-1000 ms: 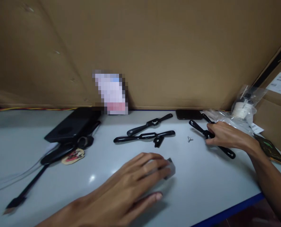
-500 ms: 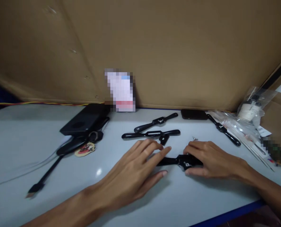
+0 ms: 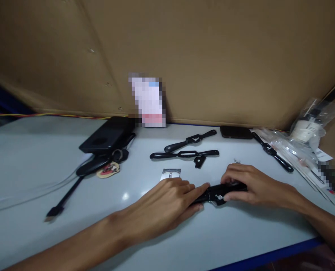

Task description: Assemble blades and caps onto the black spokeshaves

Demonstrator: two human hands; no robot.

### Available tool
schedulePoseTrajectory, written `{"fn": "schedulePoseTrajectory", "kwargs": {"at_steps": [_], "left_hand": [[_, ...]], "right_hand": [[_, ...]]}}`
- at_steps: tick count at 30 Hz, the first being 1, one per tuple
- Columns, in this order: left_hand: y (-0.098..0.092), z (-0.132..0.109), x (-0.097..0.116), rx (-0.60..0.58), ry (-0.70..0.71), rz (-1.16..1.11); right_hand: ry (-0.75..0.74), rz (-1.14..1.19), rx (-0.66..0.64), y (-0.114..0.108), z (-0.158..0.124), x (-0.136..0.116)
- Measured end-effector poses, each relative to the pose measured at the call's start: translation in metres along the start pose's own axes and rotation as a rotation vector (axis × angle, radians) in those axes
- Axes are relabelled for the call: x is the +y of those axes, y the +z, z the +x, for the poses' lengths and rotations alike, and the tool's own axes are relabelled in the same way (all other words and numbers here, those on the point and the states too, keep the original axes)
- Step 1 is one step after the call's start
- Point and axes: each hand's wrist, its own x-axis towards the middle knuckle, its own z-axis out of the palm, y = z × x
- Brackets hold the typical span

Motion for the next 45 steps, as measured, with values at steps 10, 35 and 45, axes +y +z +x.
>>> {"fn": "schedulePoseTrajectory", "kwargs": {"at_steps": [10,35,45], "left_hand": [[0.003,-0.001,-0.002,-0.009,-0.004,0.017],[0.004,-0.002,0.000,0.004,-0.001,0.016],[0.000,0.000,0.001,-0.006,-0.013,-0.004]], "right_hand": [[-0.050,-0.117,-0.014,0.004,-0.002,-0.004],[0.024,-0.130,0.594,0.006,0.000,0.000],[-0.209,-0.035,0.112,0.011,-0.007,-0.018]]}}
